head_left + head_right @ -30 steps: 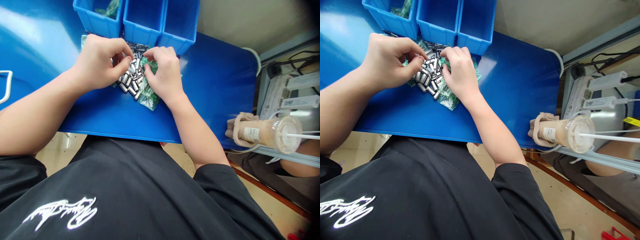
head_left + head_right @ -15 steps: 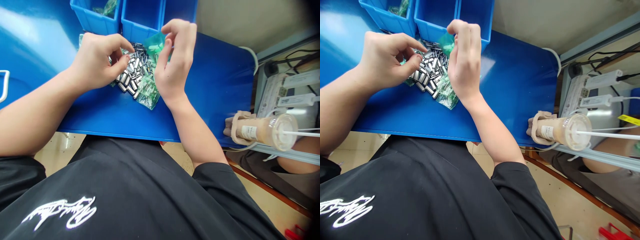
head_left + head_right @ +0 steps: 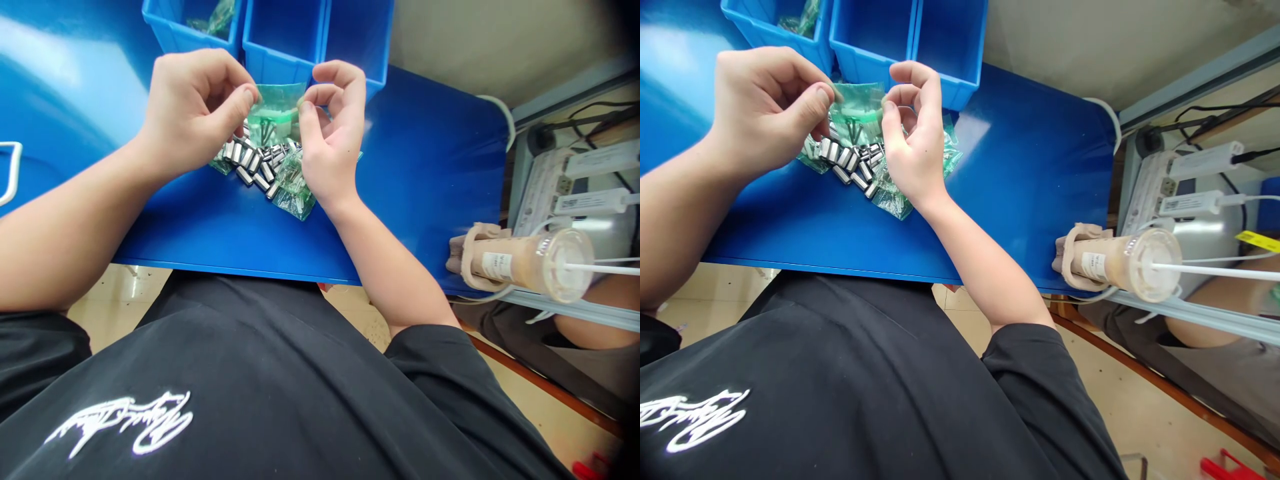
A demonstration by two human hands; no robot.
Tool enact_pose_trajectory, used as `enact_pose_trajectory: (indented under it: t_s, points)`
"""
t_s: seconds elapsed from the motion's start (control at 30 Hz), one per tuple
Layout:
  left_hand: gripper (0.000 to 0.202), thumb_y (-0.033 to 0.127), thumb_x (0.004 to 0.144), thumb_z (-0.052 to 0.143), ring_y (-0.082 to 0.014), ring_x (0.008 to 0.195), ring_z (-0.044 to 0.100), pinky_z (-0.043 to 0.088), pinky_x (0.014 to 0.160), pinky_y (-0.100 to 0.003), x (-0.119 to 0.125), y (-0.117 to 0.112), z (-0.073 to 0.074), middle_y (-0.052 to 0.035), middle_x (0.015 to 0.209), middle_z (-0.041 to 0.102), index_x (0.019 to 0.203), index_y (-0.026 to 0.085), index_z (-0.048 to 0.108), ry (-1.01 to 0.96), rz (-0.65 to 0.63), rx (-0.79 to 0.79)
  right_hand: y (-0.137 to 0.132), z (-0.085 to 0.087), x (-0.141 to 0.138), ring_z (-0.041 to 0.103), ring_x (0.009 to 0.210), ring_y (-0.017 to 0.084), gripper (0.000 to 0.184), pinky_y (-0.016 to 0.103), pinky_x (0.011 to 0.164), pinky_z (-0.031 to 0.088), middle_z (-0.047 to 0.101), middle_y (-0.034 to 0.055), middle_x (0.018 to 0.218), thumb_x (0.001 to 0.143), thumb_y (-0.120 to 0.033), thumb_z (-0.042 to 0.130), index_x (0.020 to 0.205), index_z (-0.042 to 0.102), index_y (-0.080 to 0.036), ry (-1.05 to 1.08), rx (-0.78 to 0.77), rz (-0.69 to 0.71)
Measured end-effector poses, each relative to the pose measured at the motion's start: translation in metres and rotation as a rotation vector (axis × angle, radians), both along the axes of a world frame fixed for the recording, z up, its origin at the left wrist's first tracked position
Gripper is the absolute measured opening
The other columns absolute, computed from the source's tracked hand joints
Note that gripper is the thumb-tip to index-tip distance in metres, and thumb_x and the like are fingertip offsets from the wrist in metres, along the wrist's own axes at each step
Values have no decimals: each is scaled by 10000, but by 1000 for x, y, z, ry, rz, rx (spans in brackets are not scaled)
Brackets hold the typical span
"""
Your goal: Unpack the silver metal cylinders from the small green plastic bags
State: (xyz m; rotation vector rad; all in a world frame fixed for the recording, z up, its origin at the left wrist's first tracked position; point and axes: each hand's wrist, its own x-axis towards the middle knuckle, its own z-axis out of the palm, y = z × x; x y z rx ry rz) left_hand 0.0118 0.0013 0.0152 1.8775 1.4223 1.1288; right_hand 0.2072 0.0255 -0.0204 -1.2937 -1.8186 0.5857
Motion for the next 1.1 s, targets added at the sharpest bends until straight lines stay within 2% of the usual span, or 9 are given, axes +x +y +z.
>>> enact_pose_trajectory:
  t_s: [0.13,0.23,0.33,0.43,0.57,0.77,0.93,1.03,1.1]
  points:
    - [311,489,947,644,-115,628,621,465,619,-328,1,1,0,-13,753,709,892,192,716,-17,31,-6,2,-7,0,702,1252,210,409,381,1050,665,669,85,1298,1114,-530,405,1447,516,-319,14,-39,71]
    - [359,550,943,668,-118,623,624,471,616,-336,1,2,-1,-14,741,699,878,199,708,-44,38,4,1,-7,1,712,1221,191,460,372,1034,668,674,75,1287,1124,-603,330,1372,574,-302,-13,-25,141]
    - [404,600,956,687,-119,641,641,477,629,-336,-1,3,-3,-13,747,700,905,201,717,-55,25,31,-1,-3,3,711,1216,190,485,371,1029,666,685,72,1287,1116,-637,339,1281,638,-292,-5,7,123]
    - [388,580,986,680,-110,666,659,491,639,-321,-3,3,-6,-2,775,720,942,198,728,-54,13,46,0,-1,5,727,1075,182,510,382,976,669,707,67,1155,1104,-667,369,1229,666,-271,32,12,96]
    - [437,630,986,668,-122,672,675,474,618,-332,-4,4,-10,1,727,690,966,199,737,-46,37,74,3,-8,4,726,907,159,575,362,884,658,700,37,965,1102,-710,293,1260,633,-273,30,-34,153]
    - [576,755,999,639,-84,723,685,525,652,-324,-5,4,-8,23,821,725,1040,191,747,-102,3,77,0,-6,1,767,1010,153,630,314,874,660,738,39,1084,1088,-752,254,1180,646,-268,144,-34,186]
    - [472,630,1018,693,-109,803,741,571,688,-290,-8,6,-11,-3,937,762,1055,161,741,-65,-30,139,2,-9,3,760,1056,159,566,323,900,669,724,38,1115,1048,-779,411,1098,604,-249,178,-3,158]
    - [424,553,1020,674,-115,792,754,548,658,-243,-13,13,-21,-21,899,738,1089,138,724,17,-111,273,9,-19,4,736,950,138,554,303,856,651,696,13,1019,991,-800,539,1082,536,-254,265,4,159]
    - [366,494,1017,659,-106,770,748,513,632,-208,-16,18,-29,-13,869,720,1092,138,701,43,-159,321,14,-26,5,706,855,119,562,291,835,634,670,-14,934,982,-800,563,1155,504,-268,356,1,179]
